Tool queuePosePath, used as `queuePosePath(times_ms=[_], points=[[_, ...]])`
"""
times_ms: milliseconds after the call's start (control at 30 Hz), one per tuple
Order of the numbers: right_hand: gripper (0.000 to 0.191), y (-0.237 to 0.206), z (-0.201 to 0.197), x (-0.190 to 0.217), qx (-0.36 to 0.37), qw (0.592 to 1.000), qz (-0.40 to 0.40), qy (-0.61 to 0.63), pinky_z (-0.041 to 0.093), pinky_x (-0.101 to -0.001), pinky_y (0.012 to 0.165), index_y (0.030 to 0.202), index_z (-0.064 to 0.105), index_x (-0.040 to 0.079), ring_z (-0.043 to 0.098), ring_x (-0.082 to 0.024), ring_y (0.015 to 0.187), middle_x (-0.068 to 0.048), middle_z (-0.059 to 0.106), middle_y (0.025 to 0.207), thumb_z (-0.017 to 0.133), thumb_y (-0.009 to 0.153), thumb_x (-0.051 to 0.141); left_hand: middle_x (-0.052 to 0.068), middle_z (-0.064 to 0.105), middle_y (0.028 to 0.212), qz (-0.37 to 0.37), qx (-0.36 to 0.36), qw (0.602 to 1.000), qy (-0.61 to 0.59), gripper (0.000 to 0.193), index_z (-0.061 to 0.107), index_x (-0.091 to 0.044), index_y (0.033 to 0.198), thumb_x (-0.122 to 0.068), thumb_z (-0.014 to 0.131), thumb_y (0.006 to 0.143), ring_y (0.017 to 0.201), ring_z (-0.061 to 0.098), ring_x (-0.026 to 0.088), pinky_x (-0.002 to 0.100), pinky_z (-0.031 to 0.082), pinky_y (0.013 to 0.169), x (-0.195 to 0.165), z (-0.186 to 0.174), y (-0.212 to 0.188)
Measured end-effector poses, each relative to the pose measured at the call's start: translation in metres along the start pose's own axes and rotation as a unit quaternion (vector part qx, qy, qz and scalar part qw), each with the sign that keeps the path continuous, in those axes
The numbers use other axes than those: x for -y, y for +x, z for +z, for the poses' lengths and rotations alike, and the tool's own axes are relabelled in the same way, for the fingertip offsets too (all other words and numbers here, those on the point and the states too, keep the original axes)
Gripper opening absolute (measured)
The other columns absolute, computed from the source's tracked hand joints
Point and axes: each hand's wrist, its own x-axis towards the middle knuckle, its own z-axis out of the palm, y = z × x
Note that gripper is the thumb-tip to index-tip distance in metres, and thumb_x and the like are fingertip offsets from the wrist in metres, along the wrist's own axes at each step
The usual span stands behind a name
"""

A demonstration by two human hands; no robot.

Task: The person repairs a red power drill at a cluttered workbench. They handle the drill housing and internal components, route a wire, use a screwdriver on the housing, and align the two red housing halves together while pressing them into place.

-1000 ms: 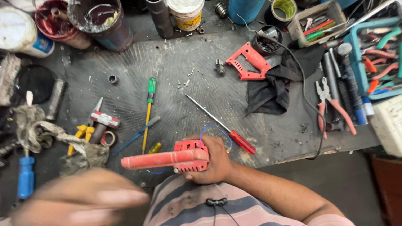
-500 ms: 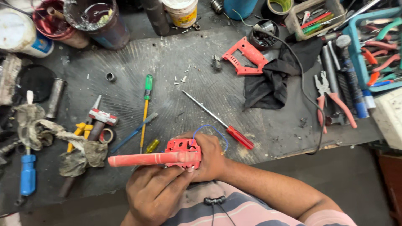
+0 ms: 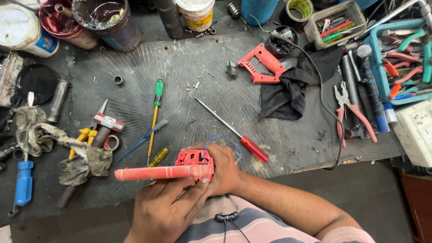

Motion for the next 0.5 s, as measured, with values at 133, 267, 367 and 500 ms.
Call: queuePosePath(times_ms=[133, 267, 367, 500], points=[[0.06, -0.002, 0.0, 0.0, 0.012, 0.998, 0.042, 0.035, 0.065, -0.036, 0.084, 0.116, 0.066, 0.001, 0.081, -0.028, 0.095, -0.012, 0.078, 0.108, 0.078, 0.086, 0.052, 0.006, 0.07, 0.099, 0.017, 0.045, 0.999, -0.001, 0.026, 0.078, -0.014, 0.101, -0.025, 0.08, 0.078, 0.086, 0.069, 0.026, 0.039, 0.056, 0.072, 0.003, -0.013, 0.006], [0.065, -0.003, -0.001, -0.002, -0.003, 1.0, 0.025, 0.005, 0.062, -0.0343, 0.082, 0.117, 0.065, -0.002, 0.079, -0.026, 0.092, -0.012, 0.076, 0.106, 0.079, 0.085, 0.053, 0.008, 0.068, 0.102, 0.022, 0.085, 0.995, -0.049, 0.031, 0.079, -0.014, 0.103, -0.034, 0.076, 0.079, 0.087, 0.07, 0.029, 0.042, 0.056, 0.072, 0.008, -0.029, 0.005], [0.069, -0.006, -0.003, -0.01, 0.001, 0.998, 0.05, 0.038, 0.062, -0.0336, 0.086, 0.12, 0.068, -0.001, 0.077, -0.021, 0.095, -0.01, 0.076, 0.107, 0.08, 0.08, 0.054, 0.005, 0.068, 0.103, 0.035, -0.003, 0.965, -0.26, 0.032, 0.078, -0.013, 0.106, -0.034, 0.077, 0.081, 0.088, 0.071, 0.026, 0.04, 0.056, 0.074, 0.008, -0.027, -0.005], [0.076, -0.017, 0.006, -0.017, -0.01, 0.977, 0.131, 0.168, 0.06, -0.0329, 0.087, 0.124, 0.062, -0.004, 0.073, -0.016, 0.098, -0.009, 0.075, 0.107, 0.085, 0.08, 0.054, 0.006, 0.069, 0.104, 0.107, -0.213, 0.914, -0.329, 0.035, 0.075, -0.013, 0.107, -0.037, 0.077, 0.081, 0.089, 0.071, 0.026, 0.04, 0.057, 0.076, 0.013, -0.04, -0.024]])
